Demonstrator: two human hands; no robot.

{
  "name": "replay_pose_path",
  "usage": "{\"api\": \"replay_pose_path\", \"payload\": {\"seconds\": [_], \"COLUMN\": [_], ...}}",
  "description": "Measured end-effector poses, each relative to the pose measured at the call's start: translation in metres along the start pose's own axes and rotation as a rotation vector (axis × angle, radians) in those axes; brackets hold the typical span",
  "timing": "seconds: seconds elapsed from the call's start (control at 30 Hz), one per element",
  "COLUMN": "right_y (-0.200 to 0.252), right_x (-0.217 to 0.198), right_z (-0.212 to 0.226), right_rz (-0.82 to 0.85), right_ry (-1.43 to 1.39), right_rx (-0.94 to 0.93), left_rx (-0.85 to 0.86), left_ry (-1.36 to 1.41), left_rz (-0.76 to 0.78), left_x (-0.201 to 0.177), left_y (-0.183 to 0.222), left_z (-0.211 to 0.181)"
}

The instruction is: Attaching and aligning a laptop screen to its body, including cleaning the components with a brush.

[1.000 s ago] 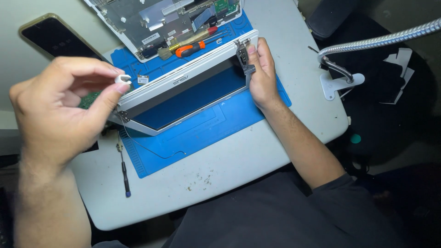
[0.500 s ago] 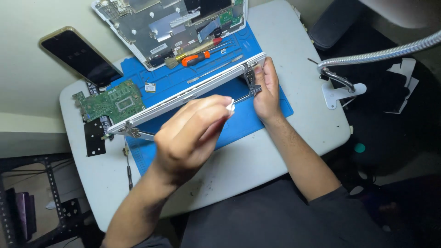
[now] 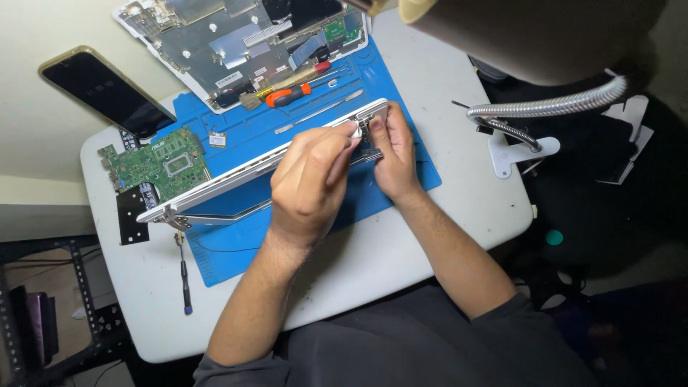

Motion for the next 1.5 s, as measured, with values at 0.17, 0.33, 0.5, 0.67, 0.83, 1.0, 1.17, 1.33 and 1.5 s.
{"api": "replay_pose_path", "payload": {"seconds": [0.17,0.33,0.5,0.67,0.83,1.0,1.17,1.33,1.5], "right_y": [0.001,-0.001,-0.003,-0.001,-0.001,0.001,0.000,0.002,0.003], "right_x": [0.000,0.001,0.003,0.004,0.011,0.017,0.016,0.017,0.014], "right_z": [0.000,0.009,0.015,0.015,0.013,0.002,-0.003,0.001,-0.002], "right_rz": [-0.005,-0.010,0.015,0.062,0.128,0.108,0.023,-0.065,-0.156], "right_ry": [-0.012,-0.017,-0.063,-0.142,-0.208,-0.299,-0.203,-0.154,-0.088], "right_rx": [0.008,0.007,-0.023,-0.060,-0.072,-0.036,-0.079,-0.101,-0.151], "left_rx": [0.023,0.025,0.076,-0.012,-0.036,-0.029,-0.004,-0.007,-0.004], "left_ry": [-0.007,-0.013,-0.066,-0.034,-0.015,-0.008,0.001,0.038,0.011], "left_rz": [0.035,0.048,-0.011,-0.066,-0.078,-0.094,-0.130,-0.118,-0.118], "left_x": [0.001,-0.008,-0.010,-0.020,-0.026,-0.030,-0.029,-0.022,-0.009], "left_y": [-0.003,-0.003,0.017,0.021,0.023,0.022,0.019,0.015,0.011], "left_z": [-0.002,-0.003,-0.003,-0.001,0.000,0.001,0.001,0.003,0.005]}}
Point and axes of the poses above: each hand's wrist, its own y-axis away from the middle knuckle, its own x-axis out of the palm, z = x × y, the point moved 8 cm from there along -y, towards the middle knuckle, and after that the axes turned 2 degrees about -z, right-handed, at the moved point
